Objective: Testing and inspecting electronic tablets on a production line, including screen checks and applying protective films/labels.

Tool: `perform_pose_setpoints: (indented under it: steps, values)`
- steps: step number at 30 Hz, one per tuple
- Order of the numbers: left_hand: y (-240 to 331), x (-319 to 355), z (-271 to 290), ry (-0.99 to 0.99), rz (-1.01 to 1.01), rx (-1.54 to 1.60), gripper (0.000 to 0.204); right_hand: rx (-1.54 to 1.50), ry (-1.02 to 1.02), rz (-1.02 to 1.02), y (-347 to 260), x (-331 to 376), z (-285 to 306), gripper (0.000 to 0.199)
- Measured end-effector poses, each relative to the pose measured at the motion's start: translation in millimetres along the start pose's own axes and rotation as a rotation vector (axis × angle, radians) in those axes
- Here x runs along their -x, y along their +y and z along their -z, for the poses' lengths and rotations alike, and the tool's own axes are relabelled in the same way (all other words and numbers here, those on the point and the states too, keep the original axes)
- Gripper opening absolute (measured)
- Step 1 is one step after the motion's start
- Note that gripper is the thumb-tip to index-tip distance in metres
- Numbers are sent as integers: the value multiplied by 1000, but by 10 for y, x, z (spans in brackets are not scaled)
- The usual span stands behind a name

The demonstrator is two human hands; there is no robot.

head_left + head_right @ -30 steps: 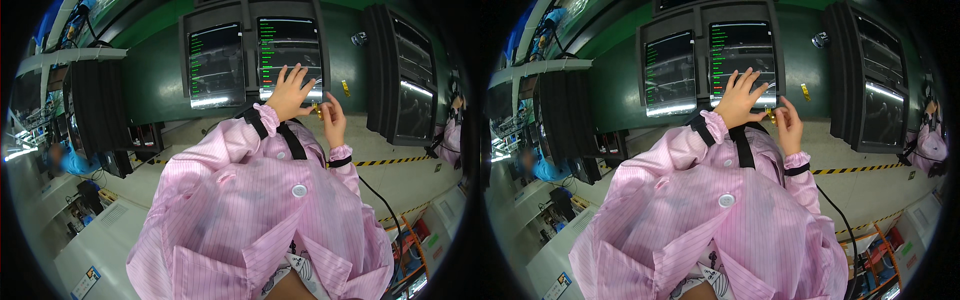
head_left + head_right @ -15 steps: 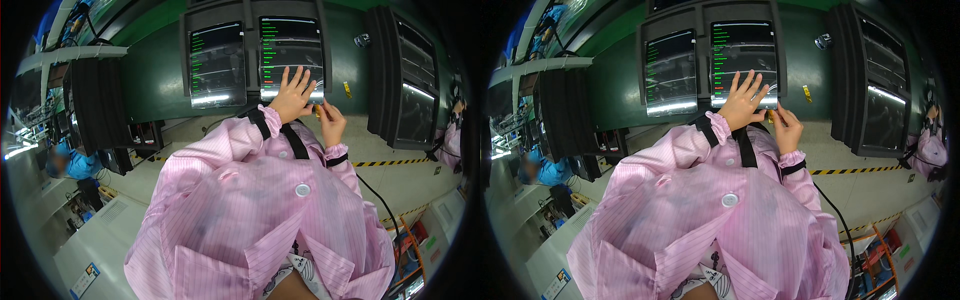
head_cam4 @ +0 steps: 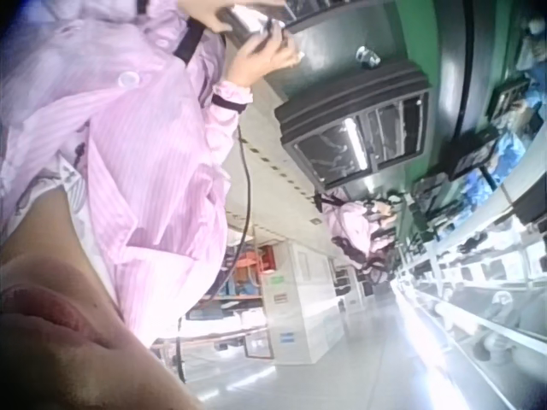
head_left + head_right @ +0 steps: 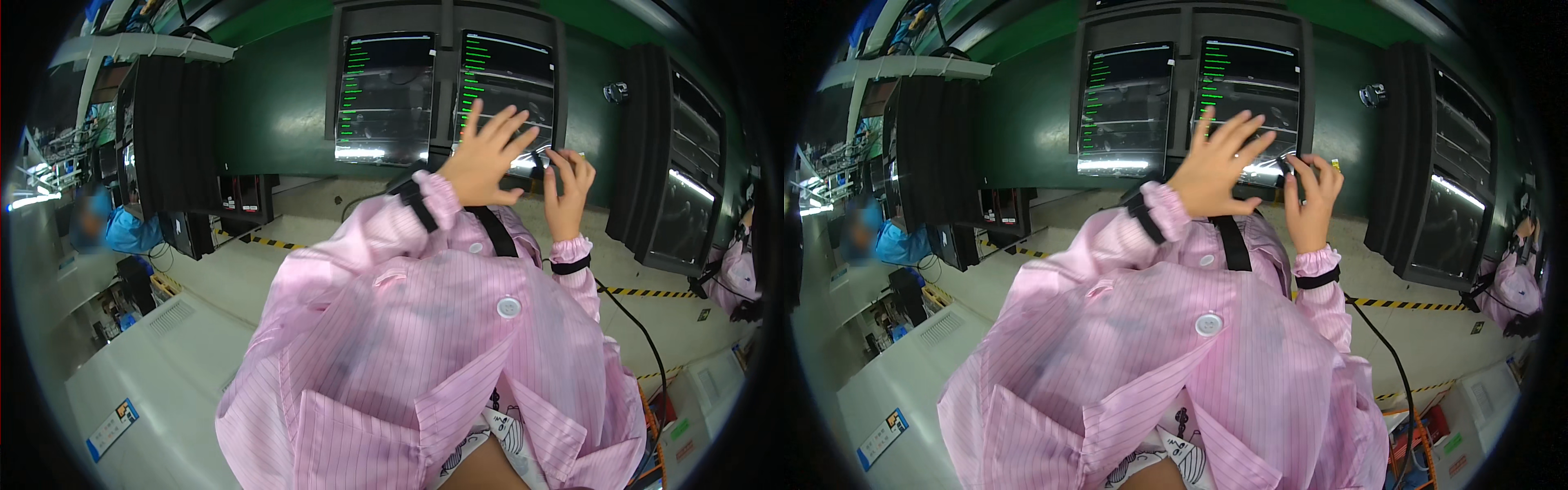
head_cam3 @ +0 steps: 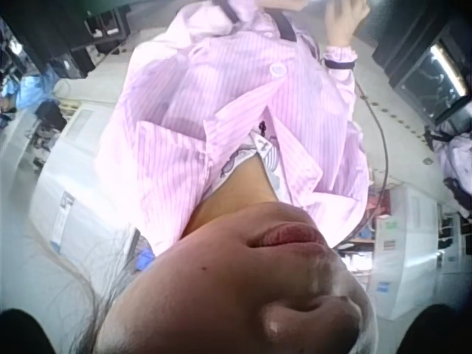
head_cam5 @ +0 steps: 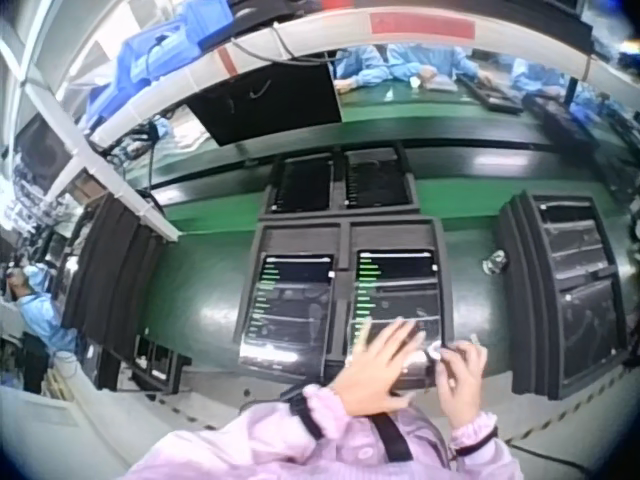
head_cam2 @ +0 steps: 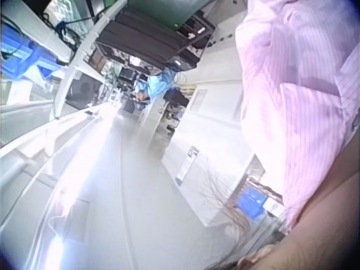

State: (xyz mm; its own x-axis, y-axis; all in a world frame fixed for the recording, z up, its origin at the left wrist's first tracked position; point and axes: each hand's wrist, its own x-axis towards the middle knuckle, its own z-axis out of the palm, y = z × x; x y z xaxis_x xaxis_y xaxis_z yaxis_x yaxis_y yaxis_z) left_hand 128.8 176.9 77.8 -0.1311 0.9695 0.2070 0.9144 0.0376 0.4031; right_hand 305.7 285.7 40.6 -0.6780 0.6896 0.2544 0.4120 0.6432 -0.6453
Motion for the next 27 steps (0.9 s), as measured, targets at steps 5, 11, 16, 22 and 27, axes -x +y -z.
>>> perform_pose_setpoints:
  steps: [5, 11, 16, 22, 27]
  values:
    - [-468, 731, 534, 172, 326, -40, 77, 162, -123, 158, -282, -166, -112, 30]
    - [-889, 1109, 894, 340, 499, -210, 58, 189, -136, 164, -316, -316, -115, 34]
    - [-1258, 761, 1138, 491, 466, -78, 49, 121, 72, 50, -147, -554, 99, 26]
    - [-2222, -429, 1123, 485, 478, 613, 43, 80, 121, -45, 40, -674, 166, 21]
    - [-3337, -1529, 971, 511, 861, -142, 58, 91, 119, -193, -129, -656, 222, 19]
